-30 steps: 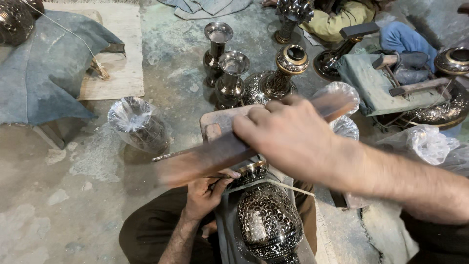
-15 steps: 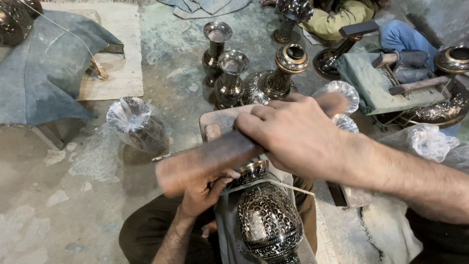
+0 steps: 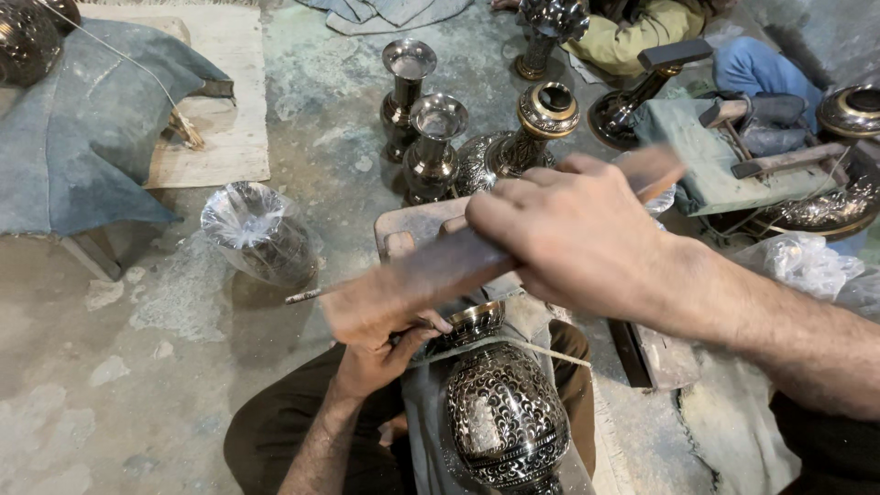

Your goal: The person sits on the floor and uses a hammer and chisel to shape the rim of a silver-colored metal vessel. They repeatedly strike the chisel against the vessel's edge while holding it steady with their other hand.

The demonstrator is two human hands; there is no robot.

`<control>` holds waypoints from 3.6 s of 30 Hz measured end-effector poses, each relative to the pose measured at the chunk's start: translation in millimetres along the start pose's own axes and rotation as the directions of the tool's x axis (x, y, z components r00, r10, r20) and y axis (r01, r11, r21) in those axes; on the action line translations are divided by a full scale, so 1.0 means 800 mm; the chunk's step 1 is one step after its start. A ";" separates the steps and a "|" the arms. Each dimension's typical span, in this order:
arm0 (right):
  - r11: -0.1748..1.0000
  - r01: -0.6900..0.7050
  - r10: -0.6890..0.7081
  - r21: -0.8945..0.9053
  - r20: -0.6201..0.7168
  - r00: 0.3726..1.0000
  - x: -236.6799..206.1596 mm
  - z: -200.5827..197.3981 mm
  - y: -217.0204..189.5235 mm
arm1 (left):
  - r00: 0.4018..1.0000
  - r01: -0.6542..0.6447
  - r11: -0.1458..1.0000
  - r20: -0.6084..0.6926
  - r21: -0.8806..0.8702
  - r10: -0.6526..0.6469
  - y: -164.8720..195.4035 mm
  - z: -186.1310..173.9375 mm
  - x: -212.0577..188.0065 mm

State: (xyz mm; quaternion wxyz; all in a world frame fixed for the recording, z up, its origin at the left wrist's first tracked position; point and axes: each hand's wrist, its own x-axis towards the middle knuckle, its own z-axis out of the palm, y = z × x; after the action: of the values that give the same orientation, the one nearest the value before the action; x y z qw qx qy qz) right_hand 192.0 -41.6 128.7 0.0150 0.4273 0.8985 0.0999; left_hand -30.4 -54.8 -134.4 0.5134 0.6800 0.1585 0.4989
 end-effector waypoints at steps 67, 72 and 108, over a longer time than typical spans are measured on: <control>0.996 -0.065 0.063 -0.053 -0.039 0.997 -0.049 0.019 0.013 | 0.966 -0.239 0.917 0.171 0.320 0.192 0.012 -0.012 0.027; 0.986 -0.055 0.039 -0.160 -0.099 0.994 -0.055 0.019 0.014 | 0.970 -0.180 0.896 0.226 0.407 0.093 -0.005 -0.020 0.020; 0.907 -0.419 0.374 0.043 0.378 0.847 -0.074 0.069 0.048 | 0.994 0.073 0.973 0.068 0.217 -0.090 0.053 0.005 0.047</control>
State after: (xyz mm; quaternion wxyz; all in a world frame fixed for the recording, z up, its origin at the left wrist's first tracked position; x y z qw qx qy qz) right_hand 264.9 -54.4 78.1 0.1322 0.6148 0.7768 -0.0351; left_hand -22.4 -47.0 -78.8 0.4628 0.7430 0.2191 0.4310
